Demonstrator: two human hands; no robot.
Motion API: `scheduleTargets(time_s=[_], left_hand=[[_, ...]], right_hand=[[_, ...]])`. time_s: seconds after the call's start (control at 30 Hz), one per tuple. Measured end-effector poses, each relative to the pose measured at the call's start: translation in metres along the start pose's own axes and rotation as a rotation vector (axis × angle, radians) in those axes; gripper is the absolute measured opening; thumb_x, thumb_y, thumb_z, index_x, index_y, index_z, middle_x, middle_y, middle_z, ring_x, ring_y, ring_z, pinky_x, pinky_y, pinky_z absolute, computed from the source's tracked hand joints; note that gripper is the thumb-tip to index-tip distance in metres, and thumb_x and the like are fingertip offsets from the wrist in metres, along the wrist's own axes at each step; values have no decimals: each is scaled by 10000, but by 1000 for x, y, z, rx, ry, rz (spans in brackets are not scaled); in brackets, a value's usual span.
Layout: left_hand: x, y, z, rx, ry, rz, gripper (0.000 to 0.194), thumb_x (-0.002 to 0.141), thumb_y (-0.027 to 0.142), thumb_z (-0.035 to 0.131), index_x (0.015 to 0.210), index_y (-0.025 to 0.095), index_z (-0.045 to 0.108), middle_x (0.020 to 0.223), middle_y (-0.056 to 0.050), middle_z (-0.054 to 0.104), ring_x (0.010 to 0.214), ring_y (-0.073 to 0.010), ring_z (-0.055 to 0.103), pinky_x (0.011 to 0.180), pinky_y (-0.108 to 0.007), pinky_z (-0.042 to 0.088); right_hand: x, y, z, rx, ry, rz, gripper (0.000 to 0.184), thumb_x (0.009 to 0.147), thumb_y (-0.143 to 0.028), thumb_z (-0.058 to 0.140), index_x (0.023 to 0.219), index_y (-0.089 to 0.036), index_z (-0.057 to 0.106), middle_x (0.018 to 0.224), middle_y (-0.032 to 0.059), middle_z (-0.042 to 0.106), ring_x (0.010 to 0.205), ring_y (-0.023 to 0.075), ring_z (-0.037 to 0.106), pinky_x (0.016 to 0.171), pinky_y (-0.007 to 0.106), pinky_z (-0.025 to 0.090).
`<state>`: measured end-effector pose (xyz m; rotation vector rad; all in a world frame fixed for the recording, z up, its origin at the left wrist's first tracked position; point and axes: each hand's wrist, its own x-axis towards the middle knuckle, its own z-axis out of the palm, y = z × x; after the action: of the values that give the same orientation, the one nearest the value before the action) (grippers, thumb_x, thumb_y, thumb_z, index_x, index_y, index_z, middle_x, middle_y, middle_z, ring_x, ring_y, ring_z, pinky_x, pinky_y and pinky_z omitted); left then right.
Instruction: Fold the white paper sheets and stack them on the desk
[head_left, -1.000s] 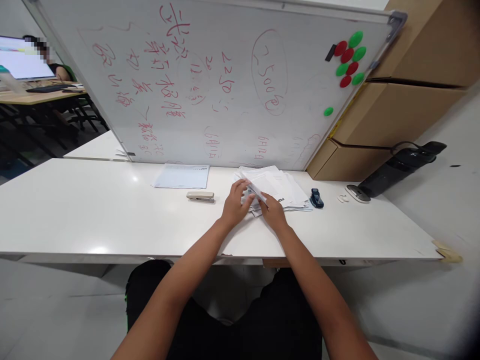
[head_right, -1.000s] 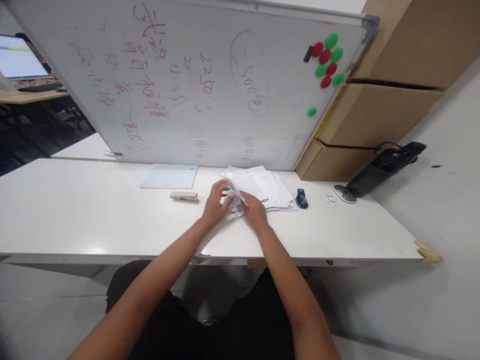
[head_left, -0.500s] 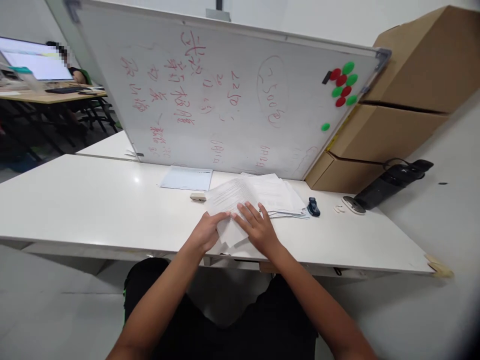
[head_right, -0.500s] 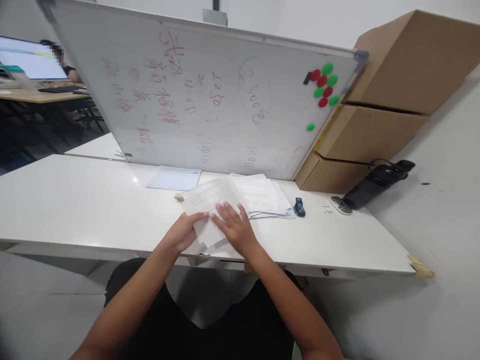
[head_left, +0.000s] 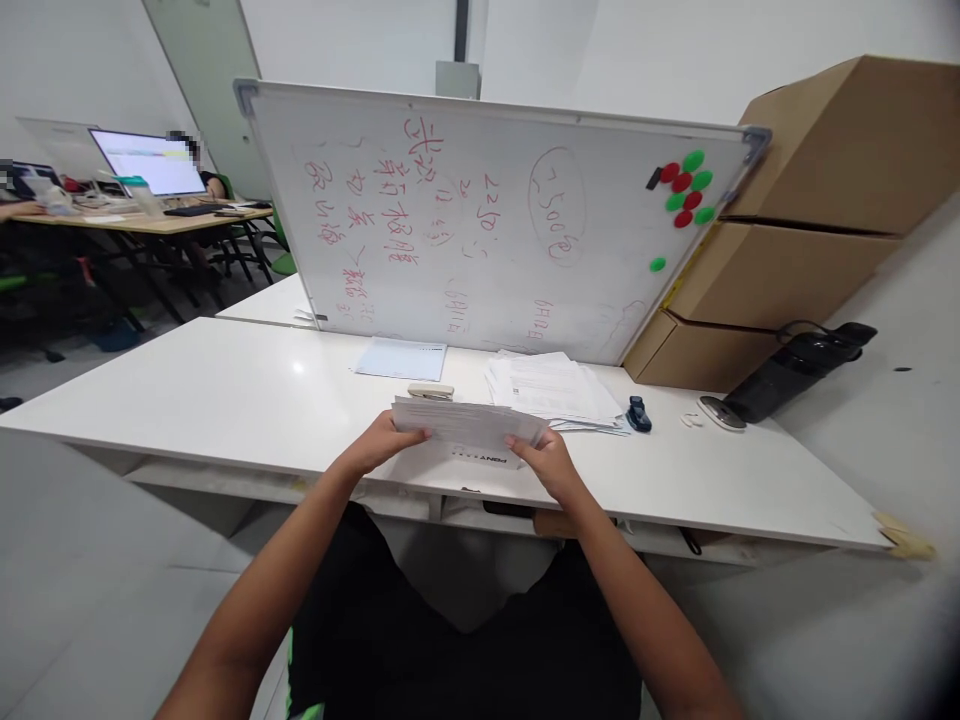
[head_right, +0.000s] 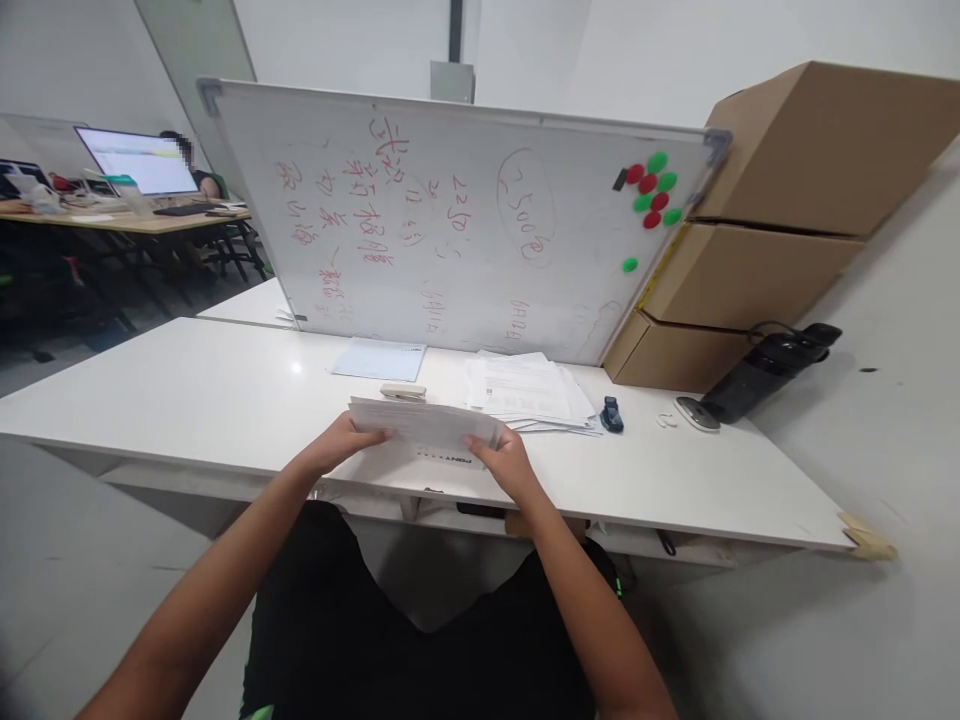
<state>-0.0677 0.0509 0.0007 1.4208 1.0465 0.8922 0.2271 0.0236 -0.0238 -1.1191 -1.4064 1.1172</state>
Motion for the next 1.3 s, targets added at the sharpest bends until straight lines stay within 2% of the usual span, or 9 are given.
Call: scheduleTargets(time_s=[0.07, 0.17, 0.4, 0.57, 0.67, 0.8, 0.93, 1.17, 1.3], left_hand=[[0, -4, 3, -5, 32, 5, 529, 663, 422, 798, 1115, 171, 688, 1190, -103, 679, 1144, -308, 606, 1030, -478, 445], [-4, -4, 12, -20, 72, 44, 583, 658, 427, 802, 1156, 160, 661, 1204, -111, 670, 1153, -311, 598, 1022, -469, 449], [-7, 3, 28, 30, 136, 212, 447, 718, 431, 747, 1080, 180, 674, 1139, -82, 686, 1083, -300, 619, 957, -440, 478], [1, -15, 35, -121, 209, 128, 603, 694, 451, 755, 1185, 127, 619, 1198, -137, 662, 1117, -318, 608, 957, -447, 486], [-1, -22, 41, -4, 187, 119, 569, 753, 481, 692, 1216, 160, 612, 1241, -109, 646, 1156, -308, 588, 975, -426, 476], [-3, -22, 50, 309, 282, 83, 483, 802, 530, 601, 1066, 134, 686, 1102, -118, 704, 1080, -336, 620, 926, -431, 487], [-1, -25, 54, 401, 352, 144, 481, 835, 565, 535, 1022, 151, 693, 1021, -90, 725, 1038, -336, 635, 871, -409, 502], [-5, -27, 60, 388, 241, 133, 435, 837, 555, 535, 1023, 198, 698, 1045, -52, 722, 1056, -327, 627, 914, -418, 493], [-16, -21, 62, 354, 68, 121, 456, 826, 554, 561, 1107, 212, 668, 1132, -54, 696, 1094, -322, 610, 936, -421, 489]], right_hand=[[2, 1, 3, 7, 31, 10, 505, 694, -516, 742, 1071, -183, 695, 1056, 82, 723, 1003, 272, 657, 891, 415, 510], [-1, -2, 9, 10, 51, -8, 418, 682, -492, 751, 954, -175, 724, 976, 73, 738, 932, 269, 669, 859, 421, 509], [-15, -20, 22, -21, 56, -13, 356, 752, -470, 689, 987, -206, 722, 961, 38, 734, 935, 248, 651, 862, 382, 489], [-12, -11, 28, -12, 142, 24, 399, 743, -493, 680, 968, -165, 718, 971, 63, 737, 953, 267, 651, 891, 408, 481], [-12, -7, 32, -3, 157, -3, 404, 765, -498, 658, 986, -166, 717, 1010, 68, 732, 990, 268, 646, 917, 413, 474], [-19, -5, 38, -9, 71, 64, 427, 767, -506, 652, 1053, -193, 703, 1087, 68, 717, 1040, 266, 638, 937, 406, 477], [-23, -1, 36, -41, 158, 80, 433, 795, -519, 617, 1071, -196, 697, 1091, 71, 714, 1107, 269, 611, 976, 403, 454], [-27, 4, 23, -114, 143, 132, 447, 801, -511, 610, 1077, -169, 692, 1100, 88, 709, 1118, 295, 600, 979, 424, 449], [-55, 2, 2, -183, 152, 121, 403, 795, -507, 629, 1025, -187, 716, 1015, 80, 731, 1052, 324, 626, 938, 437, 481]])
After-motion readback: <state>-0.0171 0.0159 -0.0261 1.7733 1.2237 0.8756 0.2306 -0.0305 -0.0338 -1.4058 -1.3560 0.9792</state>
